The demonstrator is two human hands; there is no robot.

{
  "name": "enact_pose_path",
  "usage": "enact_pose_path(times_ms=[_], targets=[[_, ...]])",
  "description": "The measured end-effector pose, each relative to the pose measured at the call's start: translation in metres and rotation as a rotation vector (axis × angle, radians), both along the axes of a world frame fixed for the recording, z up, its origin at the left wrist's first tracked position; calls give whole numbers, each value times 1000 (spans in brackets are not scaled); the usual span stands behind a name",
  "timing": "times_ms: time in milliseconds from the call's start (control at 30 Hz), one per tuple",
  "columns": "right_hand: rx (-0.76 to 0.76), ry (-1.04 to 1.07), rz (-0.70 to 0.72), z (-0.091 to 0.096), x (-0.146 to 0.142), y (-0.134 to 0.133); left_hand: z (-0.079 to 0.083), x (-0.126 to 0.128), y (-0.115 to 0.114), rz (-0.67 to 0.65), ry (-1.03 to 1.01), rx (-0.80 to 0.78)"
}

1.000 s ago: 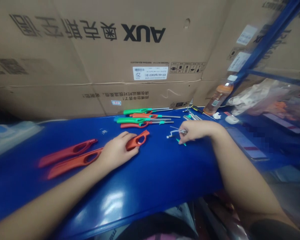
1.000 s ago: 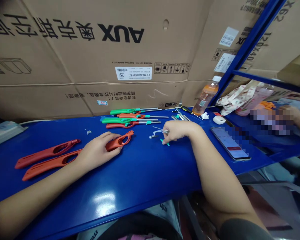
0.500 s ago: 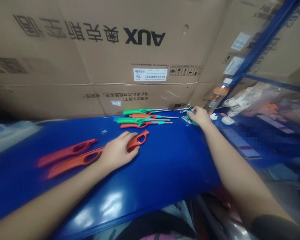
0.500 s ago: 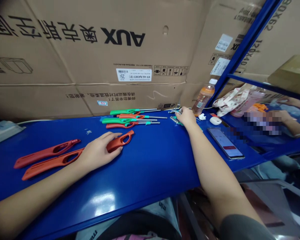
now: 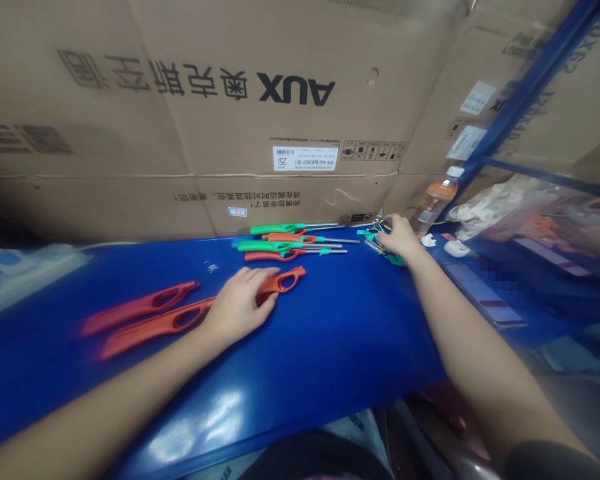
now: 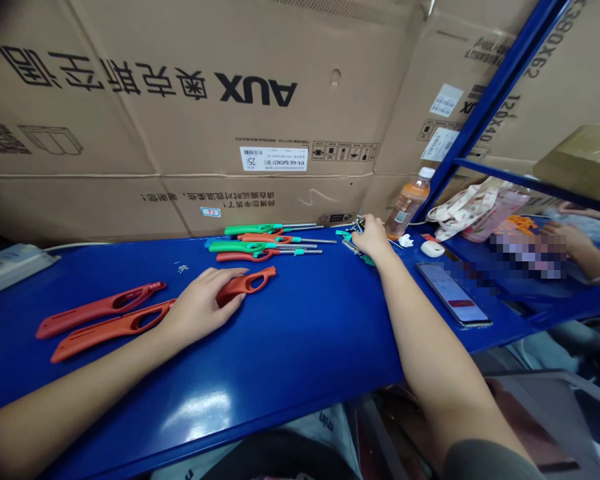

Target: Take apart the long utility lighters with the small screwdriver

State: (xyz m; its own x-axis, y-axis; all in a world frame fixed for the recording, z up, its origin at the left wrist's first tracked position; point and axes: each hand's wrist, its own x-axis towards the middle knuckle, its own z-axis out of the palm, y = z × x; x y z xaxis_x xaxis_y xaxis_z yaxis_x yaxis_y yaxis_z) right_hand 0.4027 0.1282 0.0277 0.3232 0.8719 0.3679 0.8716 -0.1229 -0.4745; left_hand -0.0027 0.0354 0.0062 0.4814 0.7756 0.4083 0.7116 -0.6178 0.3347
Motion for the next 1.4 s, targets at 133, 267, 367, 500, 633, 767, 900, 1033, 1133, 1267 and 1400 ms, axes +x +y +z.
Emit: enact_pose_path(times_ms=[133, 267, 367, 500, 633, 767, 900, 1033, 1133, 1267, 1400], targets=[[70, -25, 251, 12, -34, -15, -5, 1, 2, -47, -42, 15], [37, -71, 715, 17, -90, -42, -7, 2, 3, -93, -66, 38], [-30, -77, 1171, 8, -125, -56, -5, 4, 2, -111, -55, 54], [-44, -45, 1244, -5, -140, -57, -4, 5, 1, -114, -54, 55], [-73, -16, 1257, -1, -133, -56, -7, 4, 2, -82, -65, 23], [-134, -38, 1228, 9, -130, -62, -7, 4, 2, -98, -93, 4], [-151, -47, 1191, 13, -132, -65, -5, 4, 1, -105, -108, -19], [-170, 5, 1150, 15, -130, -64, -6, 3, 2, -106, -143, -47], [-175, -4, 1126, 14, -126, -60, -7, 3, 3, -109, -169, -75], [-168, -69, 1097, 11, -121, -57, -7, 3, 3, -104, -144, -114], [-177, -107, 1085, 12, -118, -57, -4, 4, 2, -102, -141, -144]])
